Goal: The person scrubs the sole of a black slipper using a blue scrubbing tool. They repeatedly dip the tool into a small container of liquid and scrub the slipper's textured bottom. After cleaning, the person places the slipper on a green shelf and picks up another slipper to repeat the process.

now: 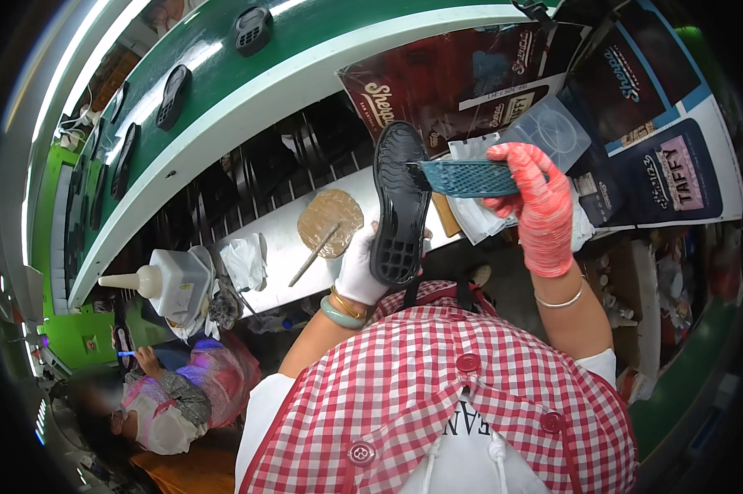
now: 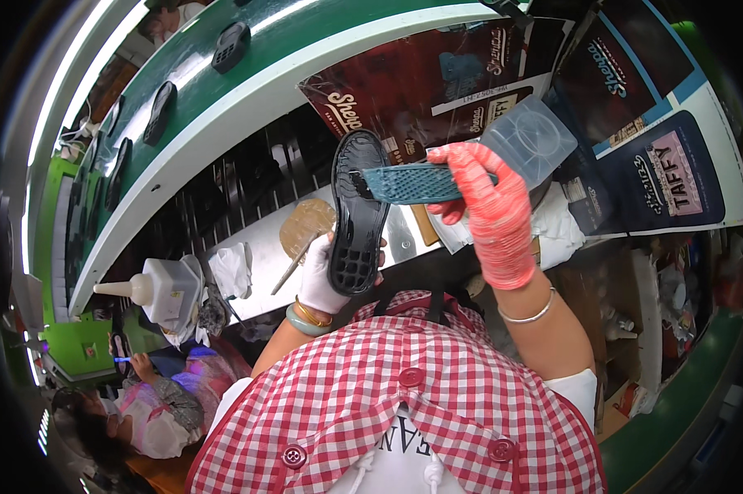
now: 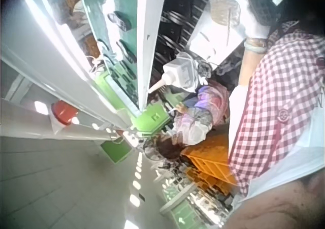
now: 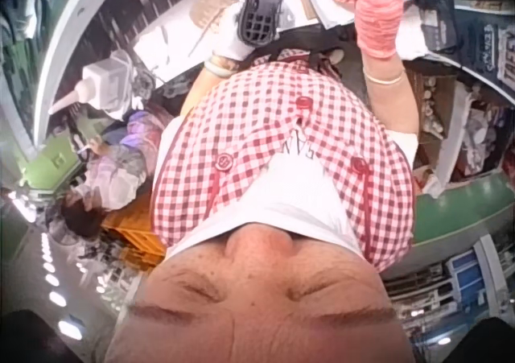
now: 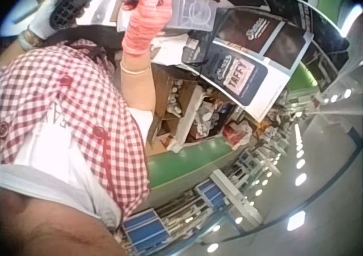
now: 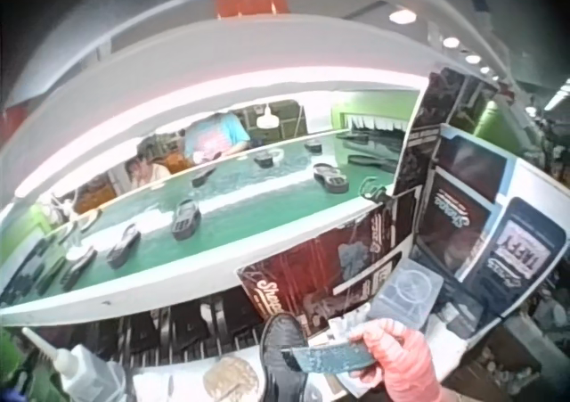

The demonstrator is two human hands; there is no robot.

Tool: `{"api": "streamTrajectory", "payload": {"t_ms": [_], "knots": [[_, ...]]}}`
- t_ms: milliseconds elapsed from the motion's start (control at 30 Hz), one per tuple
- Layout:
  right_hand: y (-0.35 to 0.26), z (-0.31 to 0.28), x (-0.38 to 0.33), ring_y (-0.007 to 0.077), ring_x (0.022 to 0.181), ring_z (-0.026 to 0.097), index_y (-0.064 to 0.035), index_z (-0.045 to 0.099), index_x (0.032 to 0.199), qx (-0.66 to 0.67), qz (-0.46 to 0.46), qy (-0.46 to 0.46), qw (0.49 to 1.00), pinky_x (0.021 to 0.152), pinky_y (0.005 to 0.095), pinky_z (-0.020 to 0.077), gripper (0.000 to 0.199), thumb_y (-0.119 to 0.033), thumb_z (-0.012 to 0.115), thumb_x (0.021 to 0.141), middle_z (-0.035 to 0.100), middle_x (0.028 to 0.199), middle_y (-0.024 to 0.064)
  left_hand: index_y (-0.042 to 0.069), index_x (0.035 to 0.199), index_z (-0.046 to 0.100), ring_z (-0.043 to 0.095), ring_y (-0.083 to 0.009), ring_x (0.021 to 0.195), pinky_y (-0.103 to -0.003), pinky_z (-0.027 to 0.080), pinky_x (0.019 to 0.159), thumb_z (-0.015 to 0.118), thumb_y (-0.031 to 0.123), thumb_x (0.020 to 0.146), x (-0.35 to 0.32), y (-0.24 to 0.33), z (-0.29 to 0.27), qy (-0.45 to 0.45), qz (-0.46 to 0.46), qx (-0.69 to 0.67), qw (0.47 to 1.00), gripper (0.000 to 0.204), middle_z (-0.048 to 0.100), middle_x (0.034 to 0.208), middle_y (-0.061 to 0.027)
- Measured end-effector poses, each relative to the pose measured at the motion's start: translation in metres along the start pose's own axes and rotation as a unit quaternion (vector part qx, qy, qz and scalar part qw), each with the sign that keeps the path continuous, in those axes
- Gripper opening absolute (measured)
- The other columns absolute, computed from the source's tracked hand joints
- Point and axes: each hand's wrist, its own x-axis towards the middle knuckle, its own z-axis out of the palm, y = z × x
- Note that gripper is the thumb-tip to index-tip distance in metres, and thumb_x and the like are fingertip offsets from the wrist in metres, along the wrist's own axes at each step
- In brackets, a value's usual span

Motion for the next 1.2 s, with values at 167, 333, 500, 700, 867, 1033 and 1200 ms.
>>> {"api": "streamTrajectory", "payload": {"t_ms": [167, 333, 500, 700, 867, 1033, 1200], "knots": [[0.015, 0.016, -0.003, 0.0073, 0.062, 0.062, -0.0032, 0.061, 0.099, 0.001, 0.011, 0.012, 1.000, 0.051, 0.0153, 0.0440, 0.022, -0.021, 0.050, 0.094, 0.065, 0.085, 0.0028, -0.003, 0.119, 0.046, 0.062, -0.0255, 0.081, -0.035, 0.056, 0.065, 0.040, 0.040, 0.088, -0.012, 0.000, 0.002, -0.048, -0.015, -0.055, 0.997, 0.053, 0.058, 0.102, -0.0203], [0.016, 0.023, -0.001, 0.0079, 0.060, 0.061, -0.0028, 0.062, 0.098, 0.010, 0.022, 0.038, 0.999, 0.050, 0.0168, 0.0459, 0.021, -0.020, 0.050, 0.094, 0.065, 0.086, 0.0038, -0.007, 0.109, 0.051, 0.059, -0.0260, 0.065, -0.034, 0.050, 0.054, 0.039, 0.052, 0.081, -0.020, 0.000, 0.005, 0.004, -0.085, -0.037, 0.996, 0.066, 0.058, 0.090, -0.0200], [0.010, 0.025, -0.001, 0.0086, 0.059, 0.061, -0.0022, 0.062, 0.095, -0.022, 0.034, 0.019, 0.999, 0.048, 0.0172, 0.0449, 0.020, -0.019, 0.051, 0.093, 0.064, 0.082, 0.0040, -0.008, 0.110, 0.050, 0.059, -0.0268, 0.064, -0.035, 0.049, 0.054, 0.042, 0.053, 0.079, -0.021, 0.003, 0.003, 0.026, -0.099, -0.019, 0.995, 0.069, 0.058, 0.089, -0.0210], [0.005, 0.027, -0.003, 0.0086, 0.058, 0.061, -0.0016, 0.062, 0.094, -0.054, 0.075, -0.016, 0.996, 0.046, 0.0183, 0.0446, 0.022, -0.021, 0.053, 0.092, 0.062, 0.076, 0.0041, -0.006, 0.113, 0.050, 0.059, -0.0281, 0.067, -0.038, 0.050, 0.057, 0.043, 0.051, 0.079, -0.022, 0.005, 0.002, 0.036, -0.101, -0.022, 0.994, 0.067, 0.057, 0.094, -0.0212], [0.002, 0.028, -0.004, 0.0085, 0.058, 0.061, -0.0014, 0.063, 0.093, -0.081, 0.088, -0.027, 0.992, 0.047, 0.0184, 0.0449, 0.023, -0.022, 0.053, 0.092, 0.062, 0.075, 0.0037, -0.005, 0.115, 0.049, 0.059, -0.0282, 0.067, -0.039, 0.049, 0.055, 0.043, 0.050, 0.079, -0.019, 0.007, 0.001, 0.050, -0.108, -0.011, 0.993, 0.066, 0.058, 0.094, -0.0208], [-0.001, 0.029, -0.008, 0.0079, 0.057, 0.060, -0.0011, 0.063, 0.092, -0.121, 0.106, -0.046, 0.986, 0.047, 0.0189, 0.0454, 0.024, -0.023, 0.053, 0.092, 0.062, 0.074, 0.0040, -0.004, 0.116, 0.050, 0.060, -0.0283, 0.071, -0.038, 0.049, 0.055, 0.040, 0.055, 0.081, -0.018, 0.007, -0.007, 0.025, -0.116, -0.028, 0.993, 0.069, 0.058, 0.096, -0.0202], [0.000, 0.031, -0.015, 0.0073, 0.057, 0.060, -0.0010, 0.063, 0.092, -0.121, 0.122, -0.035, 0.984, 0.048, 0.0188, 0.0454, 0.024, -0.022, 0.053, 0.091, 0.062, 0.074, 0.0042, -0.002, 0.115, 0.051, 0.060, -0.0274, 0.075, -0.037, 0.051, 0.056, 0.035, 0.067, 0.082, -0.012, 0.005, 0.000, 0.026, -0.063, -0.012, 0.998, 0.078, 0.058, 0.098, -0.0190]]}}
